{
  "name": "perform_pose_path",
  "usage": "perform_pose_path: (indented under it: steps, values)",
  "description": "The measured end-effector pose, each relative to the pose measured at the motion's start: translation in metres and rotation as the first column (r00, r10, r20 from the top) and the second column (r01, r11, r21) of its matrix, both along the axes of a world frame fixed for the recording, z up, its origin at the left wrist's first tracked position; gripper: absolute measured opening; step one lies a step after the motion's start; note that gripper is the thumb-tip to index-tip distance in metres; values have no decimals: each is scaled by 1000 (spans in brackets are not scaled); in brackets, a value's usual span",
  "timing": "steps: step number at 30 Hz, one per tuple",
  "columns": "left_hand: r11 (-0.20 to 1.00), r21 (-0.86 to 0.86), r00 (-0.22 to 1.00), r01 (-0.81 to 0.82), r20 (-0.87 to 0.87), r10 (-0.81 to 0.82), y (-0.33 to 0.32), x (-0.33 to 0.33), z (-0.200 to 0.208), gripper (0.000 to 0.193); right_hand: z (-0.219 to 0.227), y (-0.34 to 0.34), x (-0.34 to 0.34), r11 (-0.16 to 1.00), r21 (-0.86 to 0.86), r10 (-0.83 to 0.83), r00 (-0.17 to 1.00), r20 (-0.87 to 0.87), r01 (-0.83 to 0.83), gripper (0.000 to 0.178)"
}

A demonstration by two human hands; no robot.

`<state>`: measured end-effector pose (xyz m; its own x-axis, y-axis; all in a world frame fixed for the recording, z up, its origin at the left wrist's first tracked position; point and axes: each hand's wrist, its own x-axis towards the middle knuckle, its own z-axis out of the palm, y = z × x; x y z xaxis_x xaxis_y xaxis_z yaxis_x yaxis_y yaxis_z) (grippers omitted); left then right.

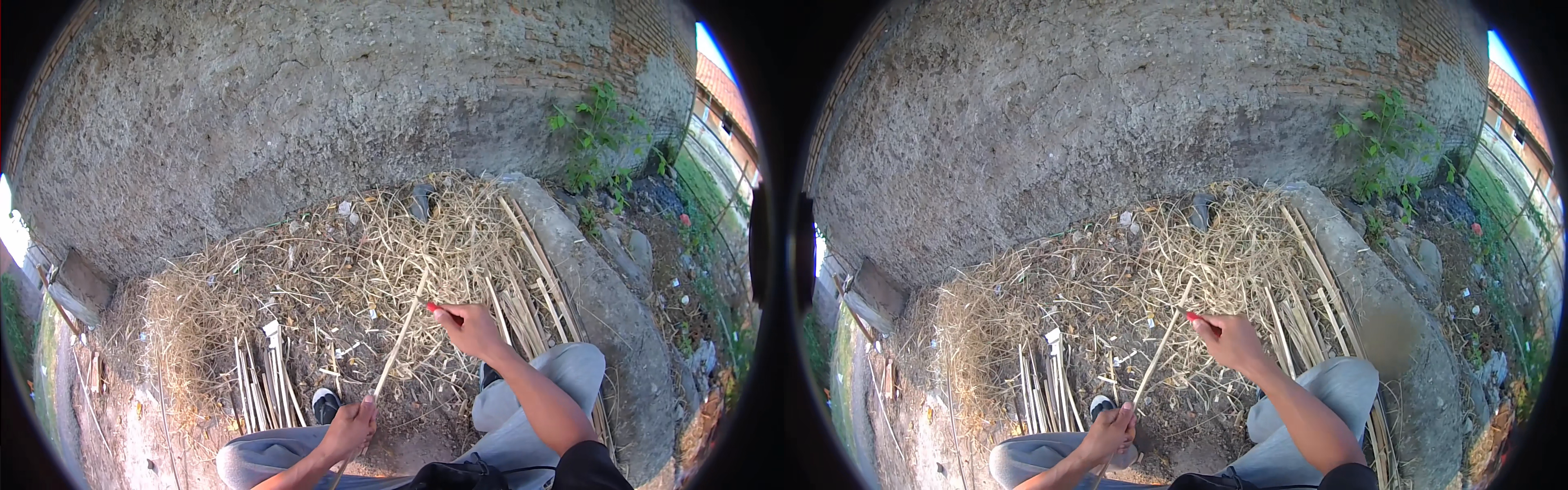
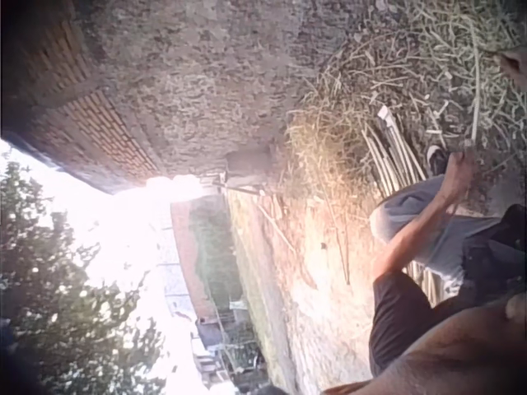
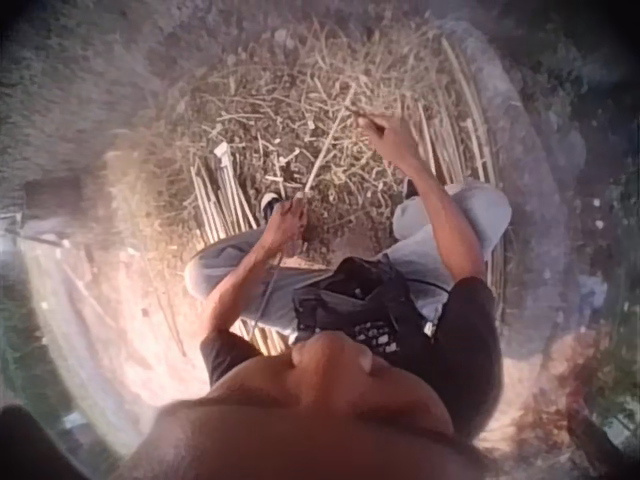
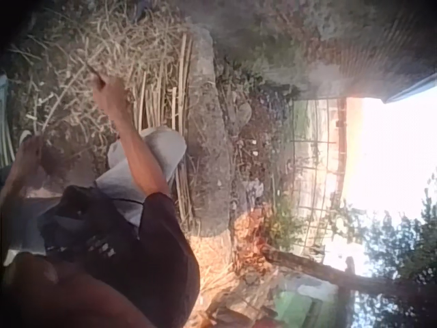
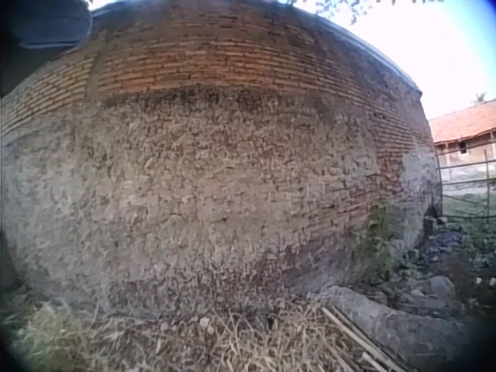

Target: The person uses a utility knife to strip the outer bark from a long bamboo stick, holding the stick with one hand and repeatedly drawing the blade along its length.

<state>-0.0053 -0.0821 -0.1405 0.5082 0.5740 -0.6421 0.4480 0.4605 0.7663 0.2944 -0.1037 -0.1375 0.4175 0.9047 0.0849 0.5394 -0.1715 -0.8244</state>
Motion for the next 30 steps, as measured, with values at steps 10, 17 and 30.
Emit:
perform_pose_path:
  steps: [10,17,30]
  values:
    - [947,-320,939,11,329,100,8,8,15,42,13,-9,-18,989,109,98,994,38,-102,31]
    - [932,-356,941,-69,286,179,3,15,4,33,-6,-11,-18,966,119,200,958,207,-228,30]
    - [915,-399,954,-60,246,170,6,20,14,36,-9,-20,-39,912,198,299,912,282,-360,34]
